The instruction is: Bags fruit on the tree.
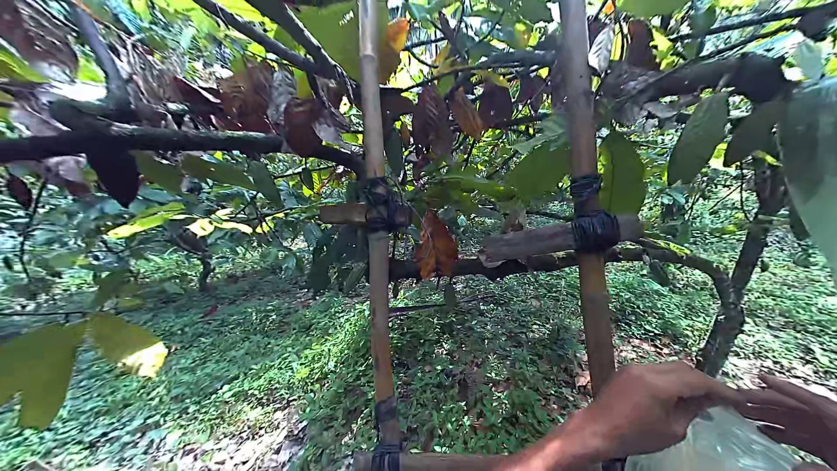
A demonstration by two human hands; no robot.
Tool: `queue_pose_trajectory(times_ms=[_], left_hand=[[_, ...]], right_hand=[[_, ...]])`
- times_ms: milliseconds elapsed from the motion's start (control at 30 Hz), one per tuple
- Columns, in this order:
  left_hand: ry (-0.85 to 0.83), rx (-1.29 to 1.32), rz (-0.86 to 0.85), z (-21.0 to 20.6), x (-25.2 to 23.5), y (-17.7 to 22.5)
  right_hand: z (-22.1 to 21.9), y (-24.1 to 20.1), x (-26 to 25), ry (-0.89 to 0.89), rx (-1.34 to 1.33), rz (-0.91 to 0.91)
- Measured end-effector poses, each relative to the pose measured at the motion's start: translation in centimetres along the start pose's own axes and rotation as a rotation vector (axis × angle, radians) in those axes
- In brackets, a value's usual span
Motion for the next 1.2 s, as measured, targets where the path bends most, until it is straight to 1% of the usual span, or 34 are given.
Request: queue_pose_trajectory(times_ms=[67,133,200,300,433,533,633,700,733,867,933,1033,1100,1133,1200], left_hand=[[0.055,-0.009,0.021,0.6,0.8,0.1],[0.113,-0.033,0.068,2.2,2.0,0.5],[0.138,-0.041,0.13,3.7,3.3,0.8],[0.176,-0.051,0.192,5.3,5.3,0.8],[0.34,0.029,0.268,6.0,6.6,1.0],[0.406,0.007,0.325,6.1,7.5,0.9],[0.402,-0.061,0.388,5.7,8.7,0.4],[0.383,-0.085,0.419,5.0,9.6,-0.1],[0.374,-0.093,0.407,4.7,10.0,-0.2],[0.368,-0.108,0.355,4.1,10.9,-0.4],[0.397,-0.072,0.374,4.1,11.0,0.0],[0.427,-0.002,0.469,4.3,11.0,0.7],[0.401,0.01,0.491,4.3,11.1,1.0],[0.365,0.005,0.482,4.3,11.1,1.1],[0.256,-0.005,0.421,3.9,10.6,1.1]], right_hand=[[-2.1,-0.1,-1.8,-0.017,0.083,0.085],[-4.1,1.5,-2.9,0.011,0.193,0.143],[-4.9,2.6,-3.5,0.032,0.177,0.158],[-5.6,2.8,-4.9,0.004,0.129,0.156],[-6.8,4.3,-7.2,-0.077,0.054,0.141],[-7.5,5.7,-8.0,-0.048,0.058,0.159],[-8.0,6.6,-8.5,-0.027,0.007,0.251],[-8.7,7.2,-8.9,-0.053,-0.118,0.342],[-9.2,7.4,-9.1,-0.068,-0.184,0.367],[-10.8,7.3,-8.3,-0.135,-0.433,0.339],[-11.2,7.4,-6.9,-0.192,-0.503,0.293],[-10.4,8.1,-5.0,-0.336,-0.456,0.21],[-9.5,9.5,-4.4,-0.395,-0.394,0.186],[-8.8,10.3,-4.3,-0.408,-0.327,0.197],[-6.3,11.0,-4.3,-0.429,-0.088,0.231]])
Point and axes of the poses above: each hand's wrist, its own x-axis away from the middle knuckle, its own z-axis out of the back of the hand, y = z × x, the point moved 3 cm from there along -x, towards the middle knuckle, and after that the axes turned 1 degree about z, right-handed, at the moved point
